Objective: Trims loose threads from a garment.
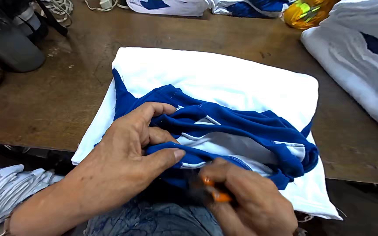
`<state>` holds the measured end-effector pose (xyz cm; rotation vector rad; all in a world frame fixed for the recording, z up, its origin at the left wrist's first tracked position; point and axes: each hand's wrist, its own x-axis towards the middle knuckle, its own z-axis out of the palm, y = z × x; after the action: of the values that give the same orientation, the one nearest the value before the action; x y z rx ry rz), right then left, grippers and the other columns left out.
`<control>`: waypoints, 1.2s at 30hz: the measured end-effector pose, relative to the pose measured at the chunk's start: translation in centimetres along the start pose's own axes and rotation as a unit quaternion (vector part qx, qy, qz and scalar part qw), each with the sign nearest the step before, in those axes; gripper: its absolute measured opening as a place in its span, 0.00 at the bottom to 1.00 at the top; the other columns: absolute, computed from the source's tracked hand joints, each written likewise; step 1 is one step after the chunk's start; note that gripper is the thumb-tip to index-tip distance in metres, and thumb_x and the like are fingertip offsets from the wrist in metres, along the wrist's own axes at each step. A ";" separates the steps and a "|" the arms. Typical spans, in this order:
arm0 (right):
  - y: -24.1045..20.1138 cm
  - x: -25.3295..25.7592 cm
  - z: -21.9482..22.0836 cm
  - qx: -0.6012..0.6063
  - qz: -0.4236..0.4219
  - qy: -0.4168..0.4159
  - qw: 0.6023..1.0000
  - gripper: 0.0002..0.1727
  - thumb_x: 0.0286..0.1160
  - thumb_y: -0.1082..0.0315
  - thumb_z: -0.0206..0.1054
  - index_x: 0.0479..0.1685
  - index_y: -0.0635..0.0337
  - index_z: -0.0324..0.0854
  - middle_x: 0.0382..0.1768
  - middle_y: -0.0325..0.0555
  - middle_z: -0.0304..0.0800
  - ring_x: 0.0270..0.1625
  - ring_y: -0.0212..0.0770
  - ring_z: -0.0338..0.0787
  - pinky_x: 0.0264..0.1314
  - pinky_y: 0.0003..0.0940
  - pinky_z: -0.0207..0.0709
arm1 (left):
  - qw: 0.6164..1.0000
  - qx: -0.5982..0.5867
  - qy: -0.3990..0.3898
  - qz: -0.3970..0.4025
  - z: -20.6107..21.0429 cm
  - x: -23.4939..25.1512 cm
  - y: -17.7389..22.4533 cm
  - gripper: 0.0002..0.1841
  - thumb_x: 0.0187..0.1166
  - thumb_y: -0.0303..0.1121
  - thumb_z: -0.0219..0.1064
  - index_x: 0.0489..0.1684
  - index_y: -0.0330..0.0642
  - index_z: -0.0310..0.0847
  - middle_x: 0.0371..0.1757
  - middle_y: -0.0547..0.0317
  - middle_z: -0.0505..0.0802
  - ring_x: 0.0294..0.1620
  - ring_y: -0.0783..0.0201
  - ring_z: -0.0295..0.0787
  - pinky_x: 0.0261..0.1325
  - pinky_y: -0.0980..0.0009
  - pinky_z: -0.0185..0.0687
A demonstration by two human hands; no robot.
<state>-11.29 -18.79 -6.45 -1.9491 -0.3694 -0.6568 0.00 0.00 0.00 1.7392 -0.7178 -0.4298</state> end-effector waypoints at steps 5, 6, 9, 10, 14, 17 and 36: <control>-1.1 -1.7 -0.5 -0.010 -0.054 -0.255 0.966 0.16 0.87 0.66 0.56 0.32 0.60 0.84 0.25 0.48 0.85 0.31 0.45 0.87 0.30 0.39 0.76 | 0.999 0.021 -0.020 -0.027 -0.6 0.8 0.3 0.26 0.78 0.23 0.67 0.77 0.45 0.69 0.39 0.63 0.97 0.32 0.70 0.93 0.31 0.81 0.87; -0.9 -2.1 -0.6 -0.027 -0.045 -0.251 0.967 0.16 0.85 0.64 0.57 0.29 0.59 0.83 0.24 0.47 0.85 0.30 0.45 0.87 0.30 0.39 0.76 | 0.999 0.020 -0.029 -0.028 -0.7 1.0 0.3 0.27 0.79 0.23 0.66 0.78 0.44 0.68 0.40 0.63 0.97 0.33 0.70 0.93 0.31 0.81 0.87; -0.1 -2.8 -1.8 -0.053 0.007 -0.144 0.988 0.11 0.84 0.64 0.62 0.42 0.61 0.87 0.31 0.46 0.90 0.35 0.37 0.89 0.38 0.30 0.82 | 0.998 -0.001 -0.056 -0.042 -1.1 1.4 0.5 0.27 0.79 0.23 0.63 0.80 0.44 0.68 0.42 0.61 0.97 0.36 0.71 0.94 0.38 0.80 0.89; 0.0 -2.7 -2.4 -0.055 0.024 -0.107 0.992 0.12 0.84 0.64 0.64 0.52 0.61 0.87 0.35 0.44 0.93 0.36 0.31 0.89 0.41 0.25 0.84 | 0.997 -0.010 -0.060 -0.048 -1.2 1.3 0.6 0.27 0.79 0.21 0.62 0.79 0.43 0.69 0.41 0.59 0.97 0.35 0.70 0.94 0.38 0.80 0.89; 0.6 -2.8 -4.7 -0.101 0.076 0.040 0.991 0.19 0.76 0.64 0.73 0.66 0.51 0.85 0.31 0.34 0.89 0.28 0.23 0.83 0.31 0.19 0.80 | 0.997 -0.028 -0.056 -0.054 -1.3 1.3 0.4 0.25 0.78 0.16 0.59 0.76 0.39 0.72 0.38 0.54 0.96 0.30 0.68 0.92 0.33 0.80 0.86; 1.3 -3.3 -6.4 -0.220 0.085 0.068 0.969 0.20 0.70 0.62 0.74 0.62 0.52 0.87 0.36 0.34 0.93 0.32 0.23 0.86 0.34 0.20 0.82 | 0.996 -0.044 -0.045 -0.069 -1.4 1.3 -0.1 0.24 0.80 0.17 0.59 0.75 0.39 0.74 0.38 0.54 0.96 0.31 0.69 0.93 0.35 0.81 0.86; 4.7 4.5 -8.6 -0.484 0.050 0.057 0.872 0.13 0.82 0.62 0.65 0.49 0.64 0.80 0.28 0.56 0.85 0.26 0.59 0.86 0.22 0.54 0.71 | 0.914 0.280 0.158 0.247 -0.3 7.0 -5.6 0.14 0.75 0.36 0.76 0.50 0.38 0.81 0.45 0.56 0.81 0.35 0.72 0.74 0.37 0.79 0.71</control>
<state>-7.68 -28.71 -4.25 -2.8247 0.2024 -0.9979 6.77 -3.43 -4.70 1.9916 -1.0695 0.4434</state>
